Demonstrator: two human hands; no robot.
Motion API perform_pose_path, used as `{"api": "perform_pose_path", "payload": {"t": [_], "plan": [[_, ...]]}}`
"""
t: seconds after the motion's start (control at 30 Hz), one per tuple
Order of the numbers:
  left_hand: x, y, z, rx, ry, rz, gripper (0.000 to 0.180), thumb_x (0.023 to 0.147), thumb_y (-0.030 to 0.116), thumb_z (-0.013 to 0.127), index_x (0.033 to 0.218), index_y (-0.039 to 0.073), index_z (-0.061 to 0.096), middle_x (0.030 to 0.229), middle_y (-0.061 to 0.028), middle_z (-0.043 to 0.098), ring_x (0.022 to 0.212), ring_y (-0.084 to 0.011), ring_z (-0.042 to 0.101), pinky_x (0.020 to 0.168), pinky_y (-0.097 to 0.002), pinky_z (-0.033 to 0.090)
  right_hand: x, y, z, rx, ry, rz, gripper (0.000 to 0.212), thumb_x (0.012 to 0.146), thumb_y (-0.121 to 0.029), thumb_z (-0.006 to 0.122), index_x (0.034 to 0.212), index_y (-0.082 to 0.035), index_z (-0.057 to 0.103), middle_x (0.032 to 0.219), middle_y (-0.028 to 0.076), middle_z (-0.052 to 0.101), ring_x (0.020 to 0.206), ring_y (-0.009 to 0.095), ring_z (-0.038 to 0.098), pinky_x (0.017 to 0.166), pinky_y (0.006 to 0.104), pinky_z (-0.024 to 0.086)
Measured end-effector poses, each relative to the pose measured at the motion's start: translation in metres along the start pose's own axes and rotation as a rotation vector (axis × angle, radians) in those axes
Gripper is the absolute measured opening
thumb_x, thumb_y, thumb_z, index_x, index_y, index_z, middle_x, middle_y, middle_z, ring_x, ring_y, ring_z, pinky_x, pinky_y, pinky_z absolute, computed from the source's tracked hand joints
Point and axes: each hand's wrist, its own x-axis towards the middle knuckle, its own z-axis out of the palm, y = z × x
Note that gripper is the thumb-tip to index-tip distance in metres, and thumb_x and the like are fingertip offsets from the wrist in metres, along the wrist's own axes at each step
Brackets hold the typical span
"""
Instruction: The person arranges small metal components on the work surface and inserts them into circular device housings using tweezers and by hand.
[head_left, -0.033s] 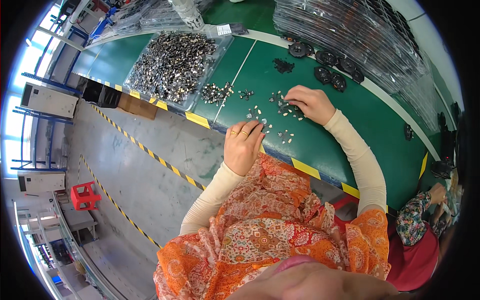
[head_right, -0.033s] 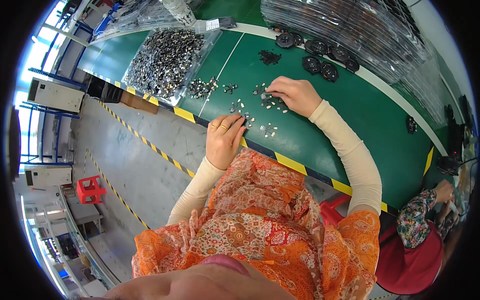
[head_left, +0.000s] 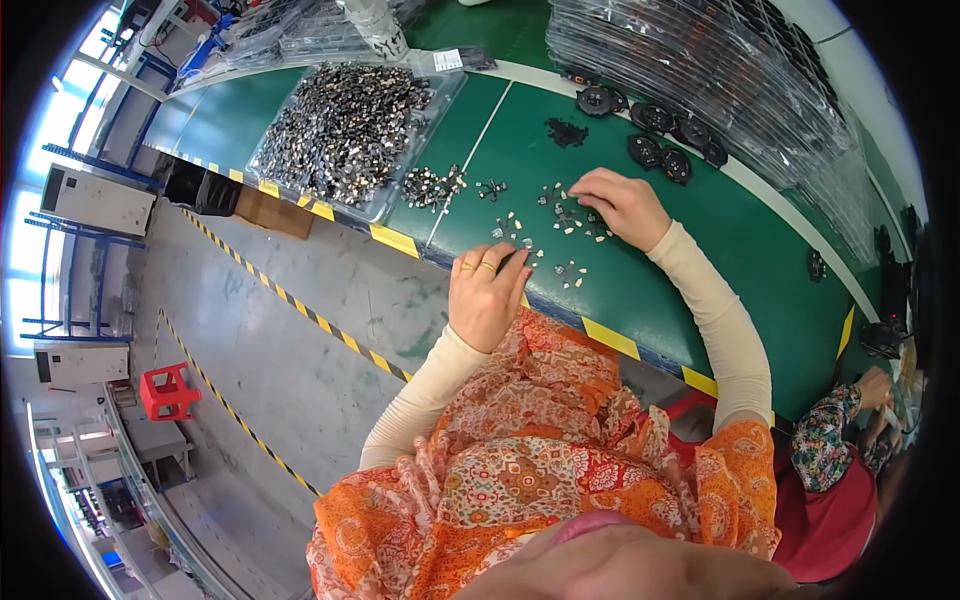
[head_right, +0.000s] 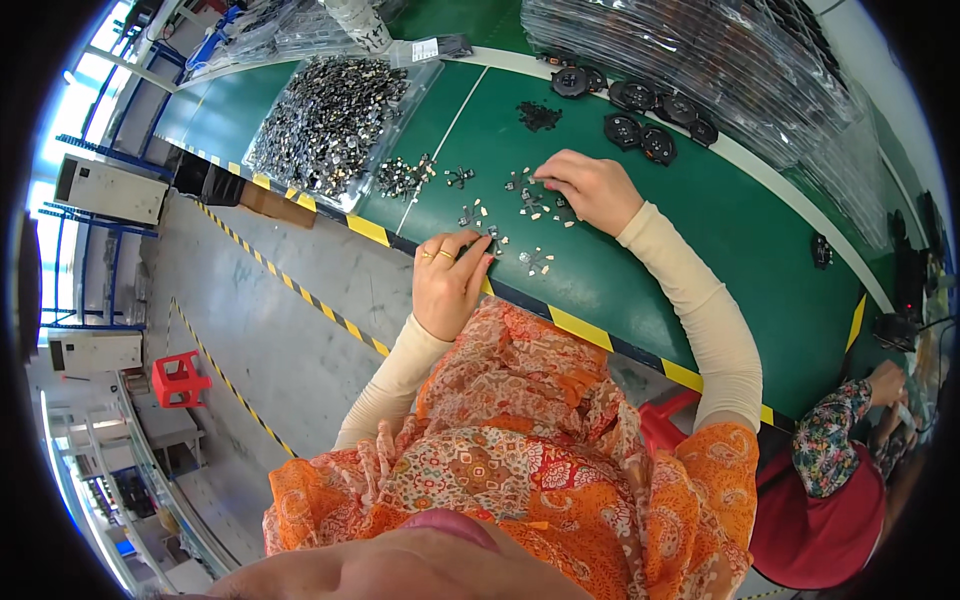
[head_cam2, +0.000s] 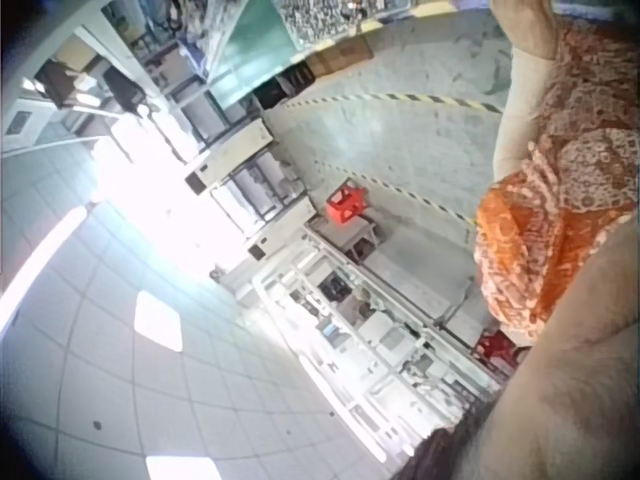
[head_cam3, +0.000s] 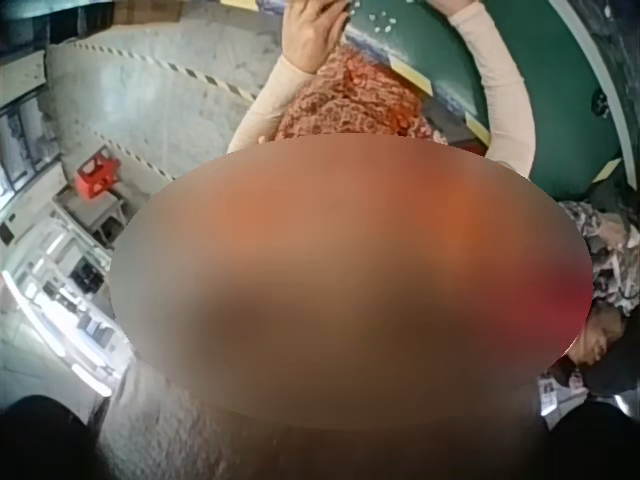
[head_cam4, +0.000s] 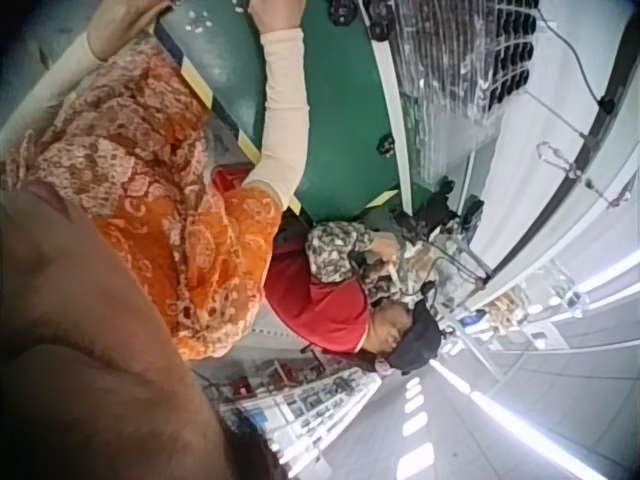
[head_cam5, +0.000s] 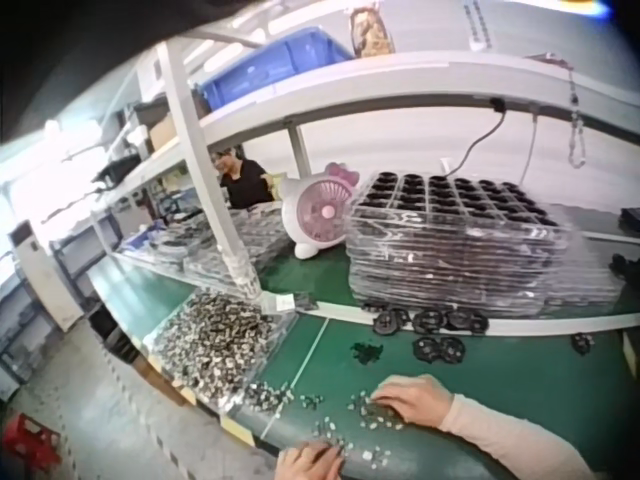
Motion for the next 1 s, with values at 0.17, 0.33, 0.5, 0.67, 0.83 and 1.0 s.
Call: {"api": "perform_pose_path", "payload": {"t": [0.17,0.33,0.5,0.67,0.83,1.0], "plan": [[0.011,0.021,0.009,0.047,-0.031,-0.05,0.024,0.081,0.014,0.073,0.103,0.006,0.071,0.101,-0.0057,0.064,0.095,-0.0246,0.059,0.084,-0.038,0.044,0.014,-0.019,0.024,-0.109,0.095,0.175,0.016,0.089,-0.026,0.066,0.091,-0.01,0.068,0.088,0.006,0.062,0.074,0.028,0.065,0.063,0.0389,0.051],[0.006,0.011,0.009,0.015,-0.023,-0.001,0.027,0.082,0.017,0.072,0.106,0.005,0.069,0.105,-0.0054,0.06,0.093,-0.0234,0.057,0.082,-0.038,0.042,0.015,-0.014,0.019,-0.122,0.089,0.123,0.013,0.086,-0.018,0.069,0.095,-0.009,0.07,0.092,0.006,0.064,0.076,0.027,0.065,0.065,0.0357,0.052],[0.016,0.02,0.01,0.054,-0.006,-0.123,0.026,0.082,0.016,0.073,0.106,0.007,0.07,0.101,-0.0061,0.063,0.091,-0.025,0.059,0.08,-0.0376,0.044,-0.004,-0.013,0.006,-0.017,-0.099,0.144,0.022,0.085,-0.013,0.069,0.107,-0.01,0.072,0.095,0.006,0.066,0.08,0.025,0.066,0.068,0.0337,0.052],[0.019,0.018,0.012,0.072,0.01,-0.143,0.025,0.082,0.017,0.073,0.105,0.008,0.068,0.1,-0.0073,0.062,0.09,-0.0256,0.058,0.077,-0.0377,0.043,-0.014,-0.012,-0.007,-0.014,-0.016,0.27,0.02,0.085,-0.011,0.069,0.105,-0.008,0.071,0.094,0.008,0.065,0.081,0.026,0.066,0.07,0.0346,0.052],[0.027,0.022,0.018,0.152,-0.056,-0.196,0.023,0.083,0.016,0.072,0.102,0.005,0.067,0.1,-0.0091,0.062,0.089,-0.0268,0.059,0.076,-0.0372,0.045,-0.004,-0.004,0.004,-0.039,0.031,0.201,0.018,0.086,-0.009,0.067,0.103,-0.009,0.071,0.096,0.007,0.064,0.082,0.026,0.066,0.07,0.0351,0.052],[0.026,0.016,0.021,0.143,-0.055,-0.131,0.019,0.083,0.011,0.07,0.099,0.001,0.068,0.1,-0.0105,0.062,0.089,-0.0284,0.06,0.078,-0.0382,0.047,0.017,-0.002,0.009,-0.082,-0.078,0.126,0.017,0.086,-0.009,0.067,0.103,-0.01,0.072,0.096,0.005,0.063,0.083,0.026,0.065,0.071,0.036,0.052]]}}
